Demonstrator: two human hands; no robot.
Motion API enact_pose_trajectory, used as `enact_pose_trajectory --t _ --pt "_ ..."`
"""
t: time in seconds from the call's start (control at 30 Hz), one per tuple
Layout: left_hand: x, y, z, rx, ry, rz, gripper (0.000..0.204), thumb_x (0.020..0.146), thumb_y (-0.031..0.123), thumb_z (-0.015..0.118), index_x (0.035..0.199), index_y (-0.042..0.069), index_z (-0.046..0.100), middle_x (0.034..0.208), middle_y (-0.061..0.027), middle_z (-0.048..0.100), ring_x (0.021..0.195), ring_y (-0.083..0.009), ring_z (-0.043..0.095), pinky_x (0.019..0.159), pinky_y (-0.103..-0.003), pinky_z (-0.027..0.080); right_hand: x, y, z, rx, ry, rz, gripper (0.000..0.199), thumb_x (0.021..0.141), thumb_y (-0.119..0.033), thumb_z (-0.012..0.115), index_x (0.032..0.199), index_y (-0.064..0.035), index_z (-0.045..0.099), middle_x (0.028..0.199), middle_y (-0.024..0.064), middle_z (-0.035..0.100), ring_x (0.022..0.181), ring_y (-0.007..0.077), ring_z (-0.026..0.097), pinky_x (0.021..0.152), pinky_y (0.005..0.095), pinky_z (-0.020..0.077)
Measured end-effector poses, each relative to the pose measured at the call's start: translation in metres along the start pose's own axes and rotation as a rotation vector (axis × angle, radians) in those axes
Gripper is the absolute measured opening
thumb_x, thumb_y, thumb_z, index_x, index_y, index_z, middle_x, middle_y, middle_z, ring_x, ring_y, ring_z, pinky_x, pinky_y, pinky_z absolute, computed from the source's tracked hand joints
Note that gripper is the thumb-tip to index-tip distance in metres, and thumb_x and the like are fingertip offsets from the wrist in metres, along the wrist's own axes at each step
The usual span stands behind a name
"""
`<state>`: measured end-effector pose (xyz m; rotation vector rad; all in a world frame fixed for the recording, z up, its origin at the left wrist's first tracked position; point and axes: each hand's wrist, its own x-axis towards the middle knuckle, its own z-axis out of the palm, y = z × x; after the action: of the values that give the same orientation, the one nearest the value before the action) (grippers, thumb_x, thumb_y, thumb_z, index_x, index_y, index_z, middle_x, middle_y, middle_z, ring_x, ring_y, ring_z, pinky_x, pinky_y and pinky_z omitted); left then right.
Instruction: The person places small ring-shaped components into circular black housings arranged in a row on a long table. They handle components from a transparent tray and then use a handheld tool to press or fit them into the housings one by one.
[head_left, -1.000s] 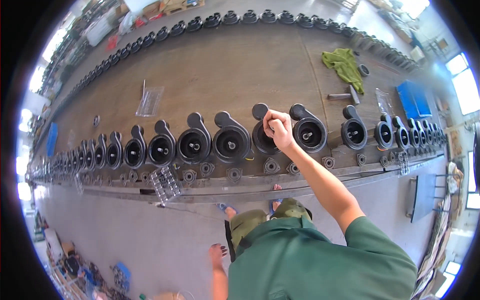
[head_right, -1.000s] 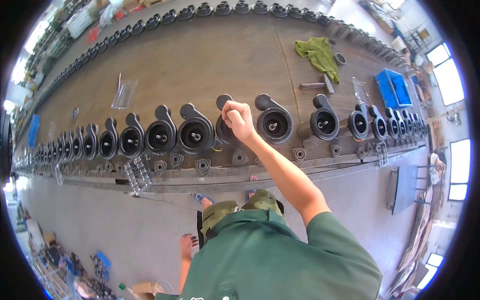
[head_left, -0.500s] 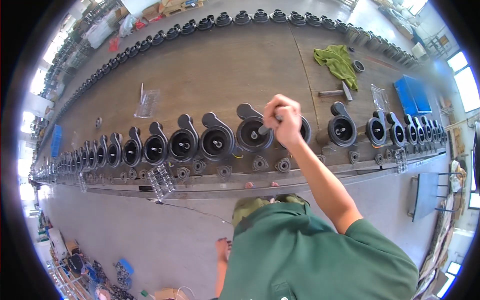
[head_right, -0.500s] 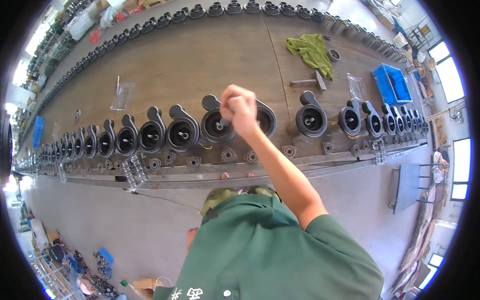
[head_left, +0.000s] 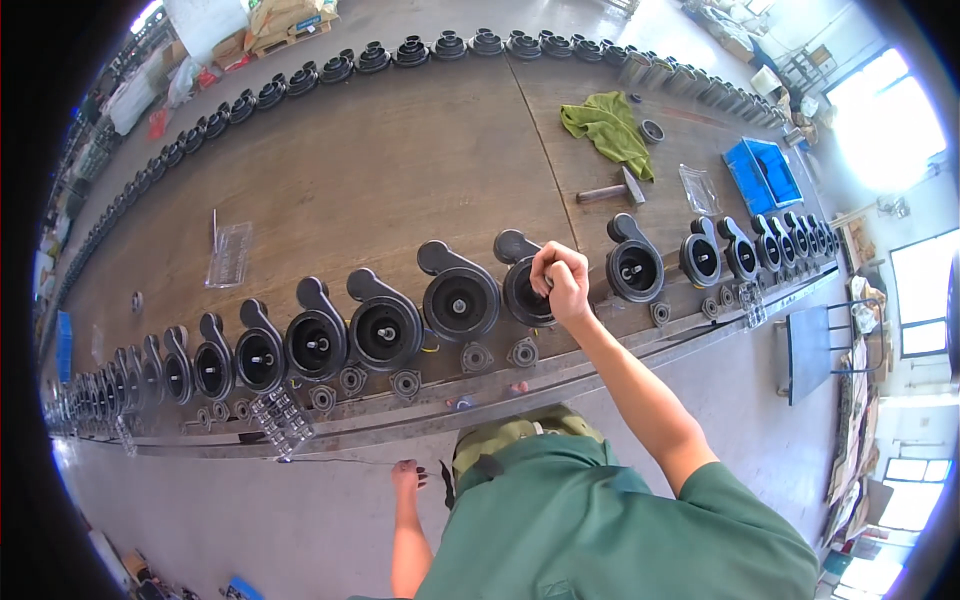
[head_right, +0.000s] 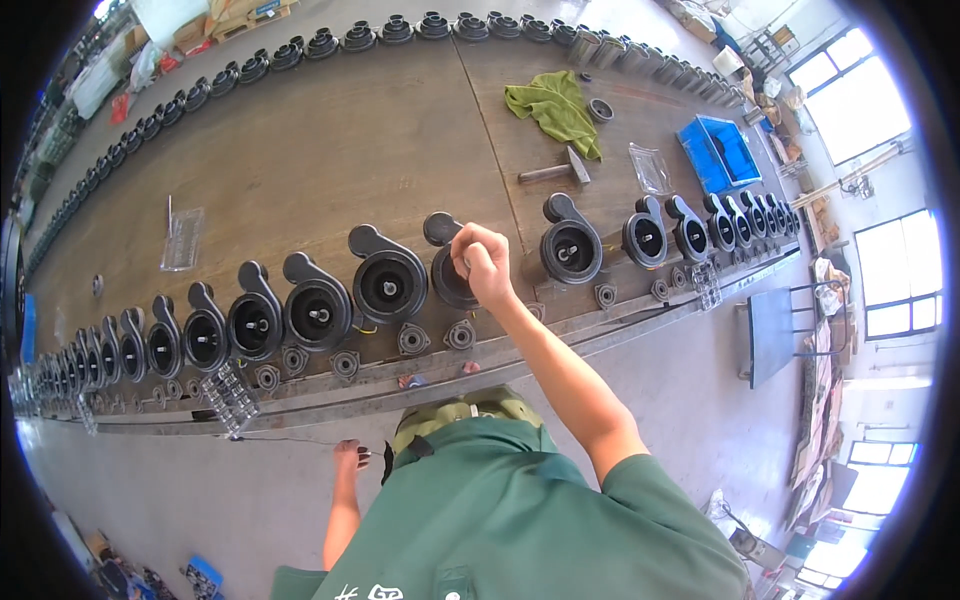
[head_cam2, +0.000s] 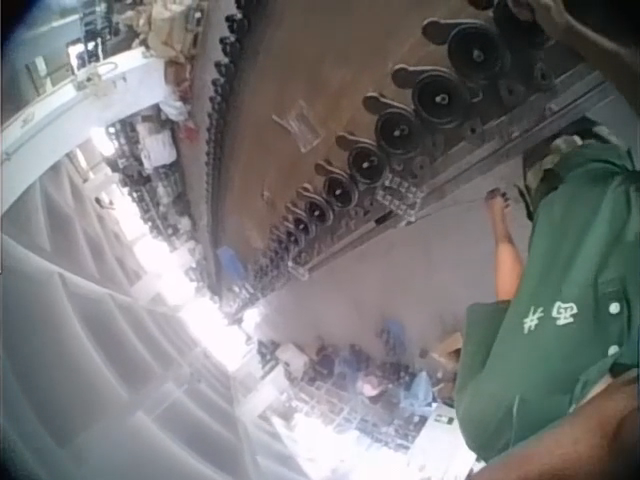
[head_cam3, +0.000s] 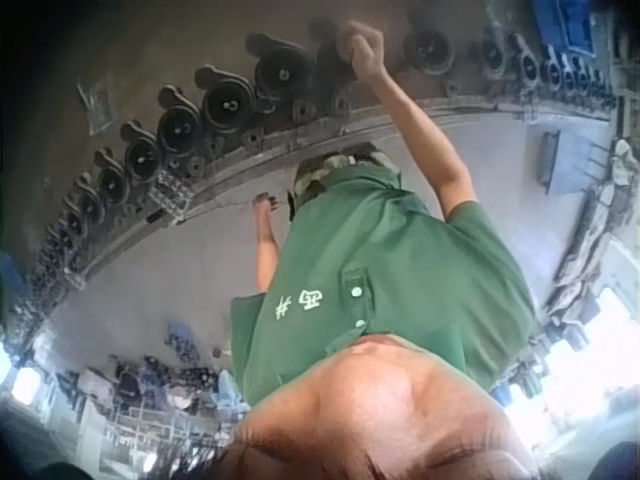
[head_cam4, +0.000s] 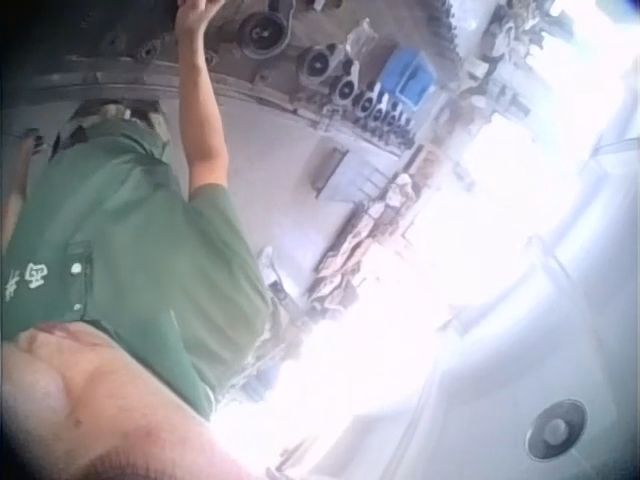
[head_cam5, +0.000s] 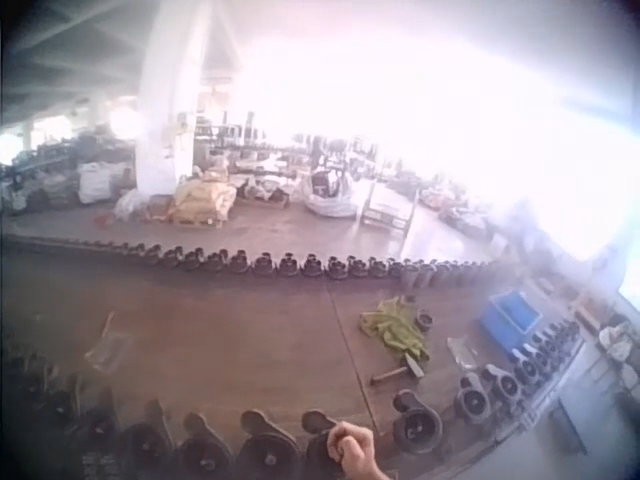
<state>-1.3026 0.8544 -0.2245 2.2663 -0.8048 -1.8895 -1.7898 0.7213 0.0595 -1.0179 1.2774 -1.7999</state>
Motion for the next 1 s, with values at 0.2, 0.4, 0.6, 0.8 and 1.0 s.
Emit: enact_pose_trajectory --t 0.2,0.4,0.6,0.8,1.0 --pt "-0.024 -0.022 0.001 -0.088 0.032 -0.026 0.029 0.092 0.024 0.056 0.112 0.002 0.057 0.092 -0.0145 0.068 0.071 -0.0265 0.069 0.058 -0.041 0.057 0.003 0.016 -0.020 0.029 -0.015 0.007 0.016 0.073 -0.001 0.042 0.066 0.0039 0.055 0.055 0.0029 0.050 0.046 0.0074 0.040 0.043 0.0247 0.0298" --pt "-0.062 -0.038 0.041 -0.153 0.076 -0.036 0.032 0.093 0.022 0.054 0.116 0.000 0.057 0.096 -0.0170 0.068 0.074 -0.0277 0.070 0.061 -0.041 0.058 0.014 0.004 -0.021 -0.066 -0.151 -0.124 0.015 0.074 0.001 0.044 0.068 0.0037 0.056 0.055 0.0034 0.050 0.048 0.0090 0.043 0.046 0.0254 0.0335" --pt "-0.089 -0.063 0.131 -0.199 0.133 0.025 0.037 0.093 0.024 0.053 0.118 -0.003 0.057 0.096 -0.0177 0.069 0.076 -0.0279 0.071 0.061 -0.040 0.058 0.017 -0.086 -0.062 0.109 -0.211 -0.179 0.015 0.071 -0.001 0.040 0.066 0.0032 0.054 0.054 0.0043 0.048 0.045 0.0073 0.034 0.042 0.0256 0.0260" --pt "-0.128 -0.091 0.229 -0.193 0.151 0.032 0.036 0.095 0.024 0.053 0.116 -0.004 0.059 0.094 -0.0165 0.070 0.074 -0.0261 0.070 0.059 -0.039 0.057 0.033 -0.098 -0.190 0.214 -0.171 -0.083 0.016 0.077 0.003 0.038 0.071 0.0032 0.053 0.054 0.0008 0.042 0.046 0.0057 0.031 0.044 0.0246 0.0264" --pt "-0.165 -0.134 0.265 0.022 0.153 0.038 0.031 0.091 0.022 0.058 0.109 -0.003 0.062 0.086 -0.0126 0.067 0.069 -0.0257 0.066 0.054 -0.037 0.053 0.028 -0.075 -0.228 0.299 -0.177 0.027 0.016 0.077 0.001 0.038 0.071 0.0027 0.053 0.051 0.0024 0.041 0.043 0.0086 0.031 0.044 0.0259 0.0283"
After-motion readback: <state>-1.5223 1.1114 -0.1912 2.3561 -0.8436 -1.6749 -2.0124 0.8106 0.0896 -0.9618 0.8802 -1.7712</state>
